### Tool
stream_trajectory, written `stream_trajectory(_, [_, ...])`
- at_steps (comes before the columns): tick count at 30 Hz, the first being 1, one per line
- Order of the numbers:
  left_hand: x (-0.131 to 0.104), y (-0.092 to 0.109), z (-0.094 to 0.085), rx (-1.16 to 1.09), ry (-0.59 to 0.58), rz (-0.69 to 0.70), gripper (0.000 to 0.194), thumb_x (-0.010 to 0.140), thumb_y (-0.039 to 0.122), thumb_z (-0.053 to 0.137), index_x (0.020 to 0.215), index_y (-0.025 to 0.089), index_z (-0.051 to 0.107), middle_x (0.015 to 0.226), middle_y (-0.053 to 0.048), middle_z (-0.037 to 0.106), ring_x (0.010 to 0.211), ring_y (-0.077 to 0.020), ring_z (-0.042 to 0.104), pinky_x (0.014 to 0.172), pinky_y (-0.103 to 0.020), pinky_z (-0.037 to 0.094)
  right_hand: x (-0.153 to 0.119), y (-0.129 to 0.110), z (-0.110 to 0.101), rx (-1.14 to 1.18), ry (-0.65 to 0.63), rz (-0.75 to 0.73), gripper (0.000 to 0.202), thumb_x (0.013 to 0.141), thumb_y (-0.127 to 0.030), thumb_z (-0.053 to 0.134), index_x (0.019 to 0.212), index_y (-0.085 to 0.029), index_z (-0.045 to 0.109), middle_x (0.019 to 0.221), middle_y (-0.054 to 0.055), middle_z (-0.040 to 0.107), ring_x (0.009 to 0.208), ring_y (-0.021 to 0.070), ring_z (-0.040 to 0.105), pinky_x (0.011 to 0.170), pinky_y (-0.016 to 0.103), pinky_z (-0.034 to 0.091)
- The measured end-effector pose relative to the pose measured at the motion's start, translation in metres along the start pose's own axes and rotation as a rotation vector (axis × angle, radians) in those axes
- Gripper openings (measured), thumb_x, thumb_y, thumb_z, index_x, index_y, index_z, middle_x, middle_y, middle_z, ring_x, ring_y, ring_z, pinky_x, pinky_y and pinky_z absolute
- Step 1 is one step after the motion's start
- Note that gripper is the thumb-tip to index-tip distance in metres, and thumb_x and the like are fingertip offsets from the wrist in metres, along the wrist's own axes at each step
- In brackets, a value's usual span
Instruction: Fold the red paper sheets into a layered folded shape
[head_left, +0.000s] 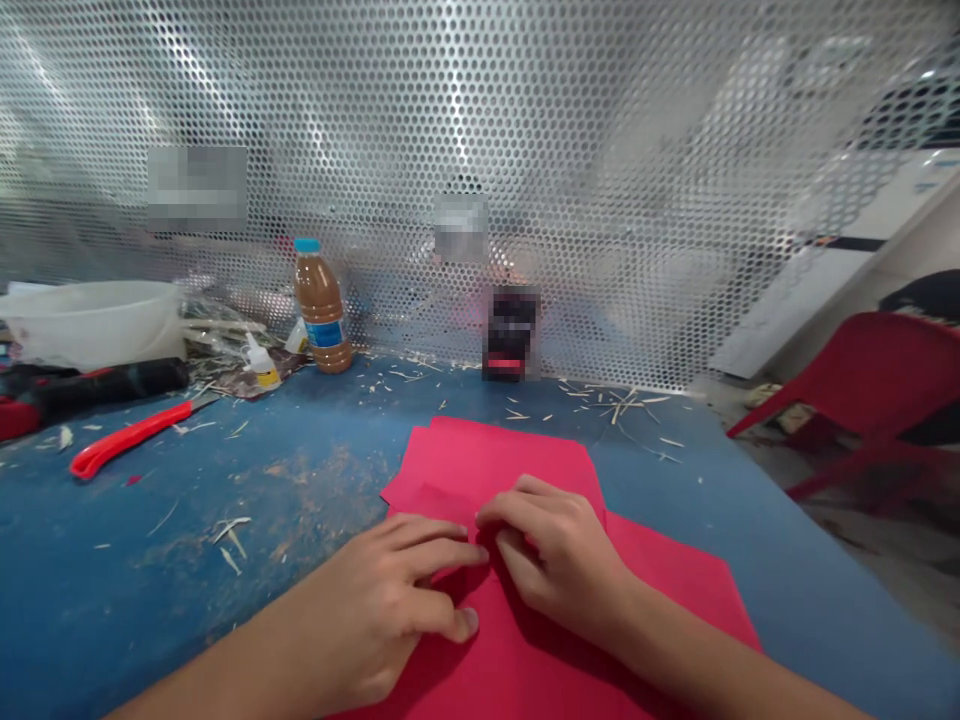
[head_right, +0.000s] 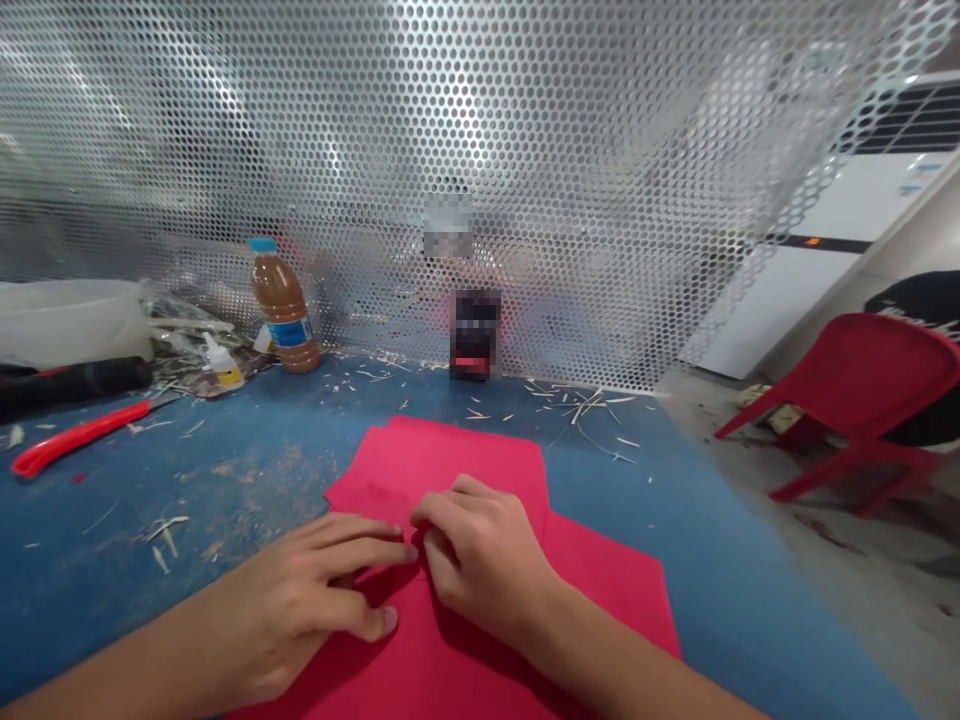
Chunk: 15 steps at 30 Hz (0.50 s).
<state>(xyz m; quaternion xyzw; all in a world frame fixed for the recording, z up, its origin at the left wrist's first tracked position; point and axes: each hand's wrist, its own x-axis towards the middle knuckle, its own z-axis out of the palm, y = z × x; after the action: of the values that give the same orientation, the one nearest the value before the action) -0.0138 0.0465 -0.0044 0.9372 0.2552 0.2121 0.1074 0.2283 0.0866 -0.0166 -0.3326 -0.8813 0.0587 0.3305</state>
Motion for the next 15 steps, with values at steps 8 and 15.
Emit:
stream_trajectory(8, [0.0, -0.004, 0.011, 0.04, 0.139, 0.034, 0.034, 0.095, 0.0, 0.055, 0.094, 0.028, 0.073, 0.11, 0.004, 0.078, 0.109, -0.0183, 0.067, 0.121, -0.048, 0.033, -0.002, -0.004, -0.003, 0.002, 0.013, -0.149, 0.025, 0.084, -0.005, 0.05, 0.082, -0.023, 0.066, 0.065, 0.001, 0.068, 0.061, 0.0191, 0.051, 0.063, 0.033, 0.045])
stream_trajectory(15, [0.004, 0.004, 0.012, 0.159, 0.187, 0.109, 0.022, 0.097, 0.005, 0.059, 0.094, 0.023, 0.07, 0.083, 0.003, 0.07, 0.084, -0.0183, 0.06, 0.11, -0.043, 0.041, -0.003, -0.014, -0.009, -0.074, -0.087, -0.382, 0.024, 0.085, -0.008, 0.048, 0.071, -0.026, 0.056, 0.058, 0.0, 0.061, 0.062, 0.0202, 0.053, 0.055, 0.035, 0.038])
